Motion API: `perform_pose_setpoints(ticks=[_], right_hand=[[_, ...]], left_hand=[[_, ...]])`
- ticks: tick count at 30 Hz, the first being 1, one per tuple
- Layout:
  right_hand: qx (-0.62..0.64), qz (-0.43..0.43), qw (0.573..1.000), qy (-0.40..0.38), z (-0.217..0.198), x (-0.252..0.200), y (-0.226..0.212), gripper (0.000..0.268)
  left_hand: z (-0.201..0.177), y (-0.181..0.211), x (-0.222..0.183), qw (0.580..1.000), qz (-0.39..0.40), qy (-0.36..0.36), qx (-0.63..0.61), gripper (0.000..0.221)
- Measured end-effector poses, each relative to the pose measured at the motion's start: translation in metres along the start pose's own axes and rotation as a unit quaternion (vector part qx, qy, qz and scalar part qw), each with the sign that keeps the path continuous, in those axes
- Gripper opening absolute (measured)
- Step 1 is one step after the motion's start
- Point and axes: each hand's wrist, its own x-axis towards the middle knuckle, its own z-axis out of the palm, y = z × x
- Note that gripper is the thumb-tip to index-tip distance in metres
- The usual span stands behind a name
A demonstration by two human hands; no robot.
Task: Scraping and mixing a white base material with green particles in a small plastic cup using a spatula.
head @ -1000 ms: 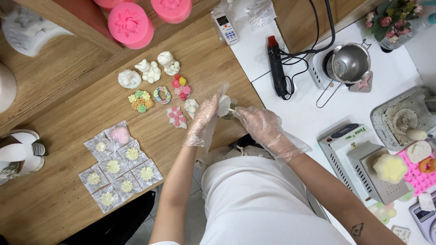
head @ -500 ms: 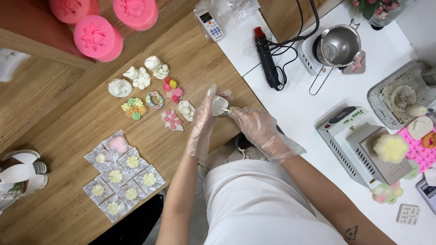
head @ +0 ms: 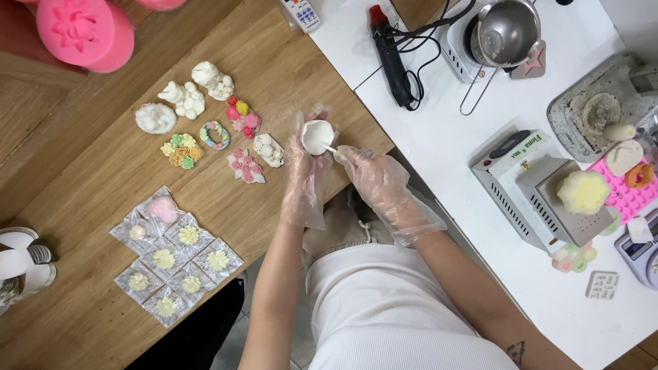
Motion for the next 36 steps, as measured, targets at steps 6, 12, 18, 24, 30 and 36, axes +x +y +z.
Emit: perform_pose_setpoints(ticks=[6,12,18,24,30,36], right_hand=[[0.007,-0.012,1.000,0.028,-0.014,0.013,-0.005,0.020],[0.005,0.011,1.000,-0.006,-0.013,-0.001,-0.021,0.021],[-0.014,0.003,0.999,0.045,-0.009,-0.005,-0.008,0.019],[-0.021,-0.002,1.000,0.012,-0.014,-0.007,-0.008,0.019],[-0.033,-0.021,0.999,0.021,-0.015,0.000,0.007,0.020],[-0.041,-0.032,0.998,0.042,-0.038,0.008,-0.005,0.021]], left_hand=[[-0.023,-0.010,0.010,0.997,-0.002,-0.053,0.047,0.057],[-0.025,-0.014,0.004,0.997,-0.020,-0.078,0.007,0.055],[-0.005,-0.016,-0.006,0.998,0.012,-0.040,0.038,0.044],[-0.005,-0.018,0.002,0.998,-0.008,0.040,0.045,0.038],[0.013,-0.008,-0.009,0.991,-0.001,0.030,0.134,0.039],[-0.009,-0.013,0.009,0.992,-0.019,0.027,0.122,0.036]])
